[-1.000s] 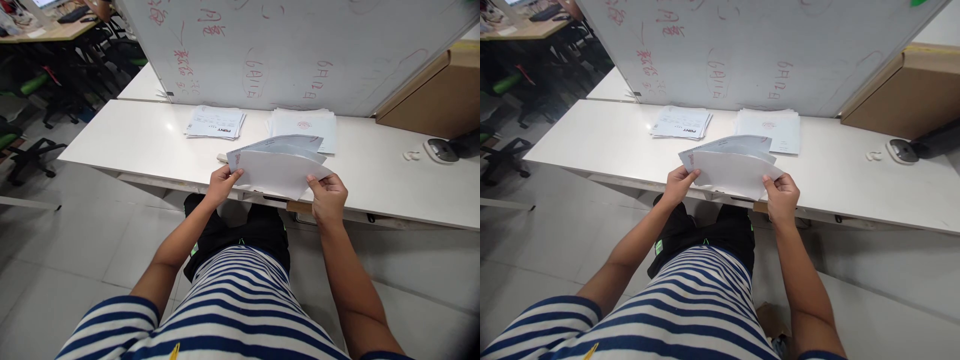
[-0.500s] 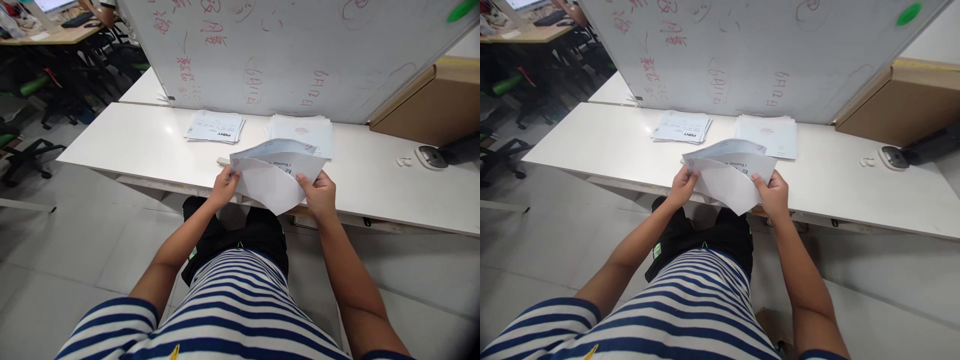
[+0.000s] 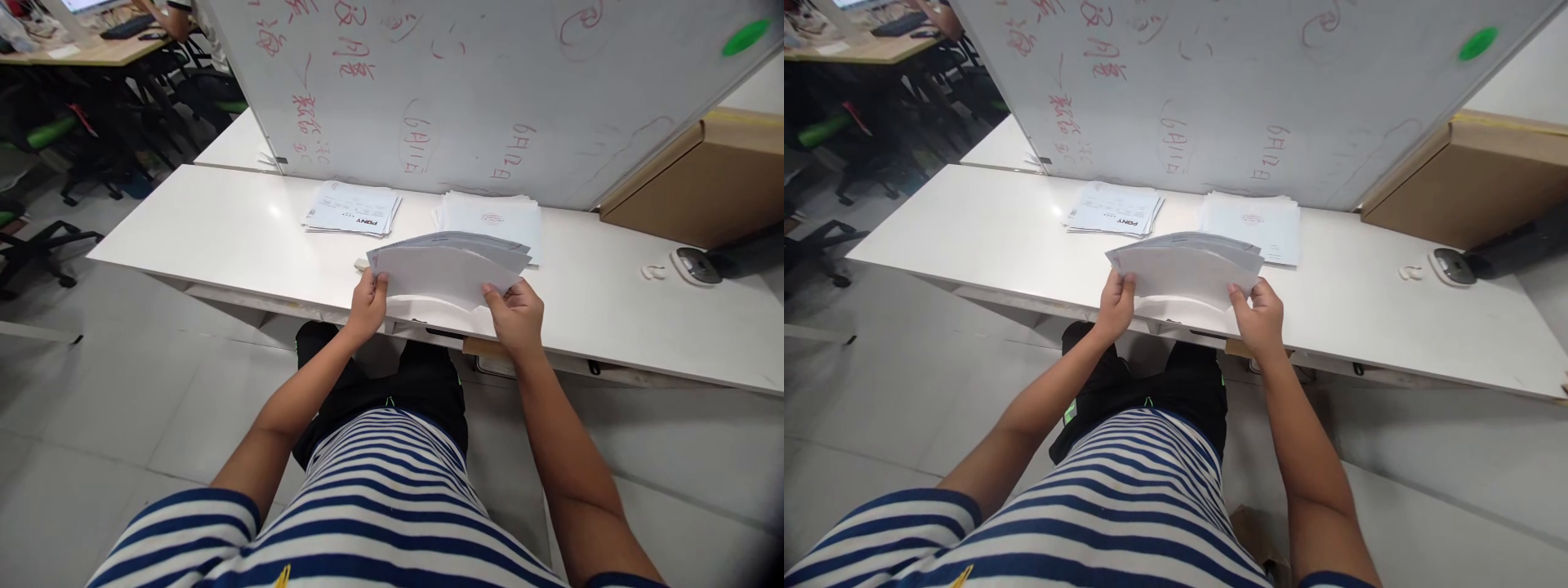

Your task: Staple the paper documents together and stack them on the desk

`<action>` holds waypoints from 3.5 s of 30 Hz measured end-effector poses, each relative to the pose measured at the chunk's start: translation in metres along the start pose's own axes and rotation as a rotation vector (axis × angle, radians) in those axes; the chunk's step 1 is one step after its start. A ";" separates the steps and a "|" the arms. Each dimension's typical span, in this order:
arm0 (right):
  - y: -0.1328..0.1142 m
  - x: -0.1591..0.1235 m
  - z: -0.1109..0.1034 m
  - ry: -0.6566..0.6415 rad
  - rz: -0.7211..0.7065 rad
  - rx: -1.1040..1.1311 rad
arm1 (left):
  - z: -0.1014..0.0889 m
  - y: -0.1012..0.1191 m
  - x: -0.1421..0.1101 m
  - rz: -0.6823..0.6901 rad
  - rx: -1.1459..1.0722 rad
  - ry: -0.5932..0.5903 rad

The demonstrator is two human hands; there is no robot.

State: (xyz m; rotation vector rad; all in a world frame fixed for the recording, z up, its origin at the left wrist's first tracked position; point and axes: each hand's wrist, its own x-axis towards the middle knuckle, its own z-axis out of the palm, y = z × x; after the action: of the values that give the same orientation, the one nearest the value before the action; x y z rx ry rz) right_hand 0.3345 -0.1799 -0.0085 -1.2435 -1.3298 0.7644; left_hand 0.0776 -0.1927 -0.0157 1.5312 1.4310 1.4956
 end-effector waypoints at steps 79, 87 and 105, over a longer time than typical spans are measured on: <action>0.024 -0.090 0.018 0.041 0.714 0.274 | -0.026 -0.037 0.020 0.340 0.628 -0.372; 0.021 -0.088 0.022 -0.009 0.737 0.237 | -0.029 -0.034 0.023 0.318 0.591 -0.388; 0.016 -0.081 0.031 -0.057 0.726 0.210 | -0.031 -0.031 0.026 0.315 0.632 -0.435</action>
State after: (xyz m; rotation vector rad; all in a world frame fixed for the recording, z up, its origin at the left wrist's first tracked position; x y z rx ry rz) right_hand 0.2960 -0.2461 -0.0522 -1.5473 -0.7915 1.4123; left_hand 0.0346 -0.1690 -0.0288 2.3774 1.5098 0.7906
